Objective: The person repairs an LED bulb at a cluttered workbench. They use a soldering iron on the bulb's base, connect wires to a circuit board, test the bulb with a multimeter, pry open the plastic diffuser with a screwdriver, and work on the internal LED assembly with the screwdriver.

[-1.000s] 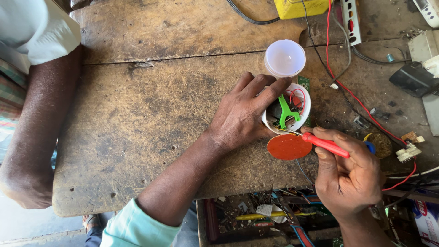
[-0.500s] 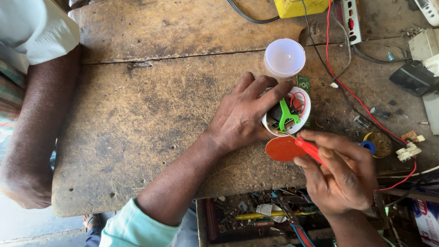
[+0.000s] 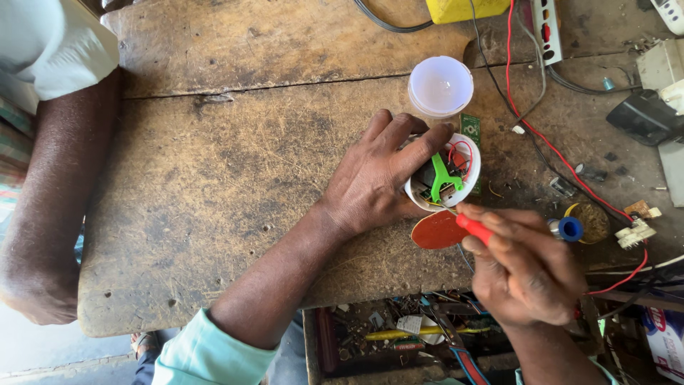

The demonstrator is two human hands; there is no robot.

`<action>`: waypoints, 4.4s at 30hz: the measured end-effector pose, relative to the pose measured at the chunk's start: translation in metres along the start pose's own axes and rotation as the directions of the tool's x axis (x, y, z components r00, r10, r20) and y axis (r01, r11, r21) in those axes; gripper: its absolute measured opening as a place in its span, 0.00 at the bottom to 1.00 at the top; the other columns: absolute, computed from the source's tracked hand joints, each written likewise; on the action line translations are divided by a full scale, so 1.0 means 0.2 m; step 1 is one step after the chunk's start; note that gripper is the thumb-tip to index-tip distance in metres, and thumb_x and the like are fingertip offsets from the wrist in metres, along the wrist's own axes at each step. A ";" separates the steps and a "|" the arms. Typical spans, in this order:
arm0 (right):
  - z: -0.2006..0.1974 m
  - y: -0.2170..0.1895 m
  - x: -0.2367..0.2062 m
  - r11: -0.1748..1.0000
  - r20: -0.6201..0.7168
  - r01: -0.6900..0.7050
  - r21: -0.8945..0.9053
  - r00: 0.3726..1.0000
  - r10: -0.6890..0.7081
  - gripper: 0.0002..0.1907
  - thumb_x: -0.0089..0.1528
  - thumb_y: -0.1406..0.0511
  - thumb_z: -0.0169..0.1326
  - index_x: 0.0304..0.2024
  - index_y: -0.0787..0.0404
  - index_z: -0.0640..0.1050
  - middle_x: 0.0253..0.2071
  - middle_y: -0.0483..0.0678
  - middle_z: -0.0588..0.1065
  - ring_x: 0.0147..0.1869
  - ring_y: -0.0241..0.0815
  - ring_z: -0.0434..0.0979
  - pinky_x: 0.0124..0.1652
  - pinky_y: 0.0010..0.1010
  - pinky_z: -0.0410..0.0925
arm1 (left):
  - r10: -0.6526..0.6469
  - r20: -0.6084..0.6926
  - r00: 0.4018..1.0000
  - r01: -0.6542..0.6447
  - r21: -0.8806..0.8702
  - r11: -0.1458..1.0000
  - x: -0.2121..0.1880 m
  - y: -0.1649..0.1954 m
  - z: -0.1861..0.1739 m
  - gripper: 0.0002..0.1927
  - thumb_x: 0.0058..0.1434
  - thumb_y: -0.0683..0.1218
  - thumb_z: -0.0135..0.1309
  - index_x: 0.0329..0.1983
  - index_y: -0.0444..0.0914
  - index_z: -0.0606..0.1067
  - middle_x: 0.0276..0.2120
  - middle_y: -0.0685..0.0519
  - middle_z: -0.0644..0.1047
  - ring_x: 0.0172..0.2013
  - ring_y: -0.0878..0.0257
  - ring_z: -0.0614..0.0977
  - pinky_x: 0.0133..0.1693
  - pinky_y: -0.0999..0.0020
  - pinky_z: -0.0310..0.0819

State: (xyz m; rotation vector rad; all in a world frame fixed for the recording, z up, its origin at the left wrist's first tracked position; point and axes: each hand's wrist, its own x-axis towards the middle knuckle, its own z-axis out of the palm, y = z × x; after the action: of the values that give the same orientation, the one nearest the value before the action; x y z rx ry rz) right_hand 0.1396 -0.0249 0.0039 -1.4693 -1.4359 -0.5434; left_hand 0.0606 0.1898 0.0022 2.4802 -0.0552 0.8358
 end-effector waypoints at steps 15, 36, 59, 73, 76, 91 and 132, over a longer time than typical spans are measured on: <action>0.03 -0.03 0.06 0.994 -0.012 -0.101 0.038 0.995 0.101 0.14 0.66 0.80 0.57 0.53 0.67 0.72 0.48 0.58 0.76 0.50 0.58 0.84 0.49 0.46 0.80 | -0.024 0.000 1.000 0.024 0.015 1.000 0.01 0.00 0.01 0.47 0.47 0.60 0.72 0.68 0.47 0.64 0.53 0.46 0.72 0.48 0.45 0.73 0.47 0.49 0.76; 0.01 -0.01 0.01 0.980 -0.003 -0.185 0.075 0.983 0.185 0.23 0.70 0.77 0.53 0.66 0.61 0.66 0.55 0.60 0.72 0.53 0.56 0.82 0.55 0.42 0.79 | -0.058 0.024 0.998 0.058 0.009 0.998 0.01 0.02 0.00 0.45 0.50 0.60 0.71 0.68 0.50 0.64 0.54 0.48 0.72 0.49 0.46 0.74 0.47 0.49 0.77; 0.00 -0.01 -0.01 0.976 -0.021 -0.114 0.188 0.993 0.120 0.20 0.61 0.78 0.59 0.55 0.63 0.75 0.54 0.57 0.71 0.55 0.53 0.81 0.55 0.51 0.77 | -0.069 0.032 0.997 0.068 0.031 0.997 0.02 0.02 0.01 0.47 0.47 0.61 0.72 0.68 0.49 0.64 0.53 0.47 0.71 0.49 0.45 0.73 0.47 0.48 0.77; -0.01 -0.02 0.02 0.973 -0.017 -0.148 0.178 0.988 0.153 0.20 0.65 0.80 0.51 0.58 0.64 0.69 0.55 0.64 0.72 0.59 0.60 0.79 0.54 0.47 0.80 | -0.069 0.032 0.997 0.068 0.026 0.997 0.02 0.02 0.01 0.47 0.48 0.60 0.71 0.69 0.50 0.63 0.53 0.47 0.71 0.50 0.45 0.73 0.46 0.49 0.78; -0.02 0.01 0.01 0.995 0.013 -0.074 0.069 0.997 0.074 0.24 0.58 0.82 0.59 0.51 0.55 0.74 0.45 0.59 0.73 0.51 0.55 0.78 0.56 0.57 0.79 | -0.049 0.006 0.999 0.049 0.041 0.998 0.01 0.02 0.01 0.47 0.49 0.61 0.71 0.69 0.49 0.62 0.53 0.47 0.71 0.49 0.44 0.73 0.48 0.48 0.77; 0.00 -0.05 0.05 0.993 0.005 -0.061 0.097 0.998 0.061 0.23 0.62 0.76 0.60 0.57 0.64 0.69 0.51 0.63 0.68 0.59 0.62 0.76 0.57 0.48 0.78 | -0.068 0.019 0.998 0.067 0.014 0.998 0.02 0.02 0.02 0.47 0.48 0.60 0.71 0.69 0.50 0.62 0.53 0.47 0.71 0.48 0.45 0.73 0.45 0.49 0.78; -0.03 0.01 -0.13 0.909 -0.037 -0.315 0.275 0.941 0.337 0.24 0.74 0.81 0.48 0.70 0.63 0.61 0.62 0.65 0.71 0.60 0.60 0.81 0.60 0.47 0.79 | -0.045 0.009 0.999 0.045 0.014 0.999 0.02 0.01 0.03 0.46 0.49 0.59 0.71 0.69 0.49 0.63 0.55 0.46 0.71 0.50 0.42 0.73 0.53 0.48 0.76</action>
State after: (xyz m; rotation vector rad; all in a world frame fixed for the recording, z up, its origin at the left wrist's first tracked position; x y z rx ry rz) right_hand 0.1392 -0.0427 -0.0154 -1.4127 -1.1158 -0.1916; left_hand 0.0661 0.1848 0.0008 2.4885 0.0033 0.8083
